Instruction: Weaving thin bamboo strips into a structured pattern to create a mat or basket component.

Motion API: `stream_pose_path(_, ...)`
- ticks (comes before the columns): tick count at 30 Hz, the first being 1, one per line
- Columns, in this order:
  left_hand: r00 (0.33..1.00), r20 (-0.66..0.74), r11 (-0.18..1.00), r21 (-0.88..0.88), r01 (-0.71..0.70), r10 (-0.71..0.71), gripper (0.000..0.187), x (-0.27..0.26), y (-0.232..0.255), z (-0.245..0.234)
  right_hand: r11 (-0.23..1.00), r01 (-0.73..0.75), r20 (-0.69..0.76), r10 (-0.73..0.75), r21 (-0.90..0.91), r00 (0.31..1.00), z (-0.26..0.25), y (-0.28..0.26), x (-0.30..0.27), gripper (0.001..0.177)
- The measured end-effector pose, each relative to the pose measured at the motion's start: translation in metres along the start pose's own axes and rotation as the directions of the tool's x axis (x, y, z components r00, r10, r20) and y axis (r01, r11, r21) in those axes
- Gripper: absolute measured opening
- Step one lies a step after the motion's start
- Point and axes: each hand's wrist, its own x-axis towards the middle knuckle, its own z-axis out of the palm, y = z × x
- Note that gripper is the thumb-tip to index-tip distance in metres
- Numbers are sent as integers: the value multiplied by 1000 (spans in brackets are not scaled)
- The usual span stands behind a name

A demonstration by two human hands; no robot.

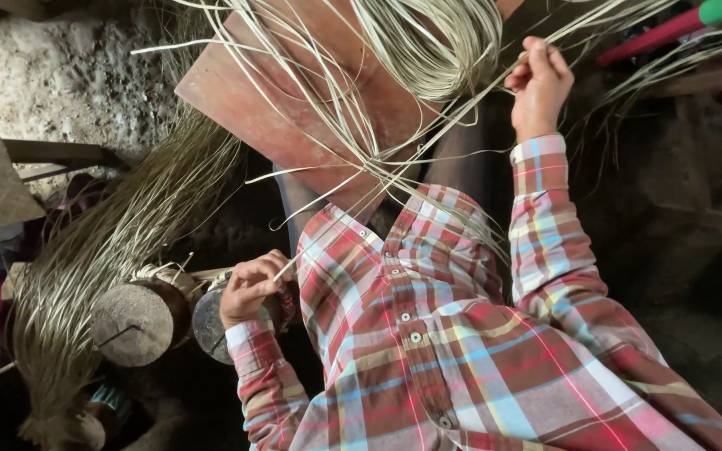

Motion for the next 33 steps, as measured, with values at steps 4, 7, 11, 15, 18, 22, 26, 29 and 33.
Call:
stream_pose_path(4,978,-24,976,64,207,-206,13,0,-8,-2,994,83,29,-81,-72,996,-6,-19,2,19)
stream_pose_path(7,956,-67,953,85,292,-287,11,-1,-16,-4,992,91,47,-87,-90,995,-4,-29,1,19)
stream_pose_path(11,942,-90,941,75,331,-324,6,-6,-31,-15,992,111,62,-107,-53,992,-4,-31,12,17)
stream_pose_path(15,945,-34,939,103,327,-325,13,17,-14,3,990,135,2,-135,-40,991,-12,-44,36,19)
stream_pose_path(18,928,-20,922,112,371,-371,13,42,-25,10,965,241,-2,-243,-101,970,-26,-61,42,21)
stream_pose_path(22,955,-46,954,44,295,-293,9,92,-36,43,288,726,574,-460,-625,677,-7,-84,-20,14)
stream_pose_path(26,973,-4,953,-201,226,-232,9,133,-49,75,325,943,978,-165,-68,128,68,-85,-134,16)
stream_pose_path(29,924,-275,897,-420,135,-267,8,146,-107,72,447,876,941,-180,-182,287,61,-2,-157,17)
stream_pose_path(33,893,-344,871,-481,99,-292,9,144,-108,76,486,826,906,-143,-287,399,56,28,-160,11)
